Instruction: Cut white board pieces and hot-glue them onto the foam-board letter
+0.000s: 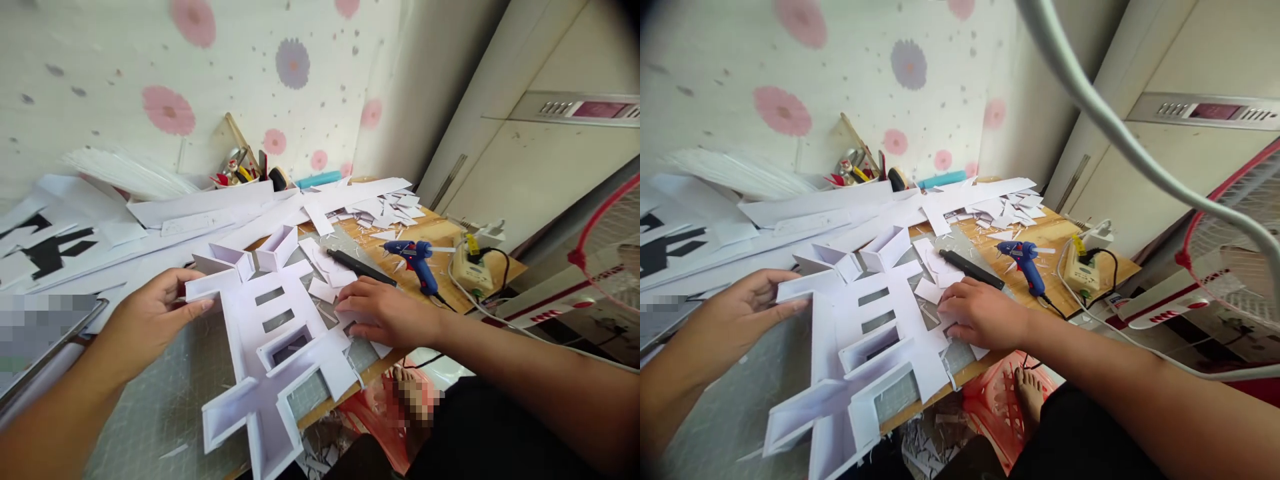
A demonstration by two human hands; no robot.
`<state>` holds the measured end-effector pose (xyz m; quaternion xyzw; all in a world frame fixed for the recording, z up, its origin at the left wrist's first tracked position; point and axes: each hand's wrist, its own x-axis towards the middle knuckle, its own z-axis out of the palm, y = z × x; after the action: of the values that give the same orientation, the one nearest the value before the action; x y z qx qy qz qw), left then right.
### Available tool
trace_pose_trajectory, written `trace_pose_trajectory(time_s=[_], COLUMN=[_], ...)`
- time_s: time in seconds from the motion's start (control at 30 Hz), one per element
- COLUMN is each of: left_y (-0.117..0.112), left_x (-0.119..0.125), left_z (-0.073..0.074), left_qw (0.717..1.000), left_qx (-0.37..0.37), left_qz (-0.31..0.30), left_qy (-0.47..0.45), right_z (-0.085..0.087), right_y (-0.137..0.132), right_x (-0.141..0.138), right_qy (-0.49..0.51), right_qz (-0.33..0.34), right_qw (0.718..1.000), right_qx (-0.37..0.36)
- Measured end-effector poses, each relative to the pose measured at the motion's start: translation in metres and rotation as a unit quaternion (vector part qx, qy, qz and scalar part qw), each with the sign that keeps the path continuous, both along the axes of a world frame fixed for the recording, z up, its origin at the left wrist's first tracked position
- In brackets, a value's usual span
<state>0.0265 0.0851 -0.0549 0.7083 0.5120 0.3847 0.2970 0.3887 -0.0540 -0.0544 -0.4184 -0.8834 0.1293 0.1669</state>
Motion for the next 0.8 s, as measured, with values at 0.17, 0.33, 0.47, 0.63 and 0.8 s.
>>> trace_pose_trajectory(time_s=[0.17,0.33,0.47,0.63,0.8], left_y=[-0.002,-0.003,-0.008,-0.012,-0.014], left_x=[-0.002,0.001,0.009,0.014,0.017], left_z=[0.002,0.004,0.007,0.010,0.014], left_qw=[0.994,0.987,0.976,0.959,0.946], left_qx=[-0.024,-0.025,-0.052,-0.072,-0.079], left_qz=[-0.059,-0.049,-0.040,-0.034,-0.016], left_qy=[-0.090,-0.151,-0.208,-0.271,-0.314], right_z=[-0.002,-0.007,-0.004,-0.001,-0.005], right_y=[-0.006,-0.004,-0.001,0.012,0.029], right_x=[0.008,0.013,0.010,0.009,0.016], right_qy=[-0.045,-0.088,-0.120,-0.142,-0.130], right_qz=[-0.047,-0.092,-0.165,-0.291,-0.324], right_qw=[0.998,0.992,0.979,0.946,0.937], right_qx=[0.000,0.007,0.018,0.021,-0.010])
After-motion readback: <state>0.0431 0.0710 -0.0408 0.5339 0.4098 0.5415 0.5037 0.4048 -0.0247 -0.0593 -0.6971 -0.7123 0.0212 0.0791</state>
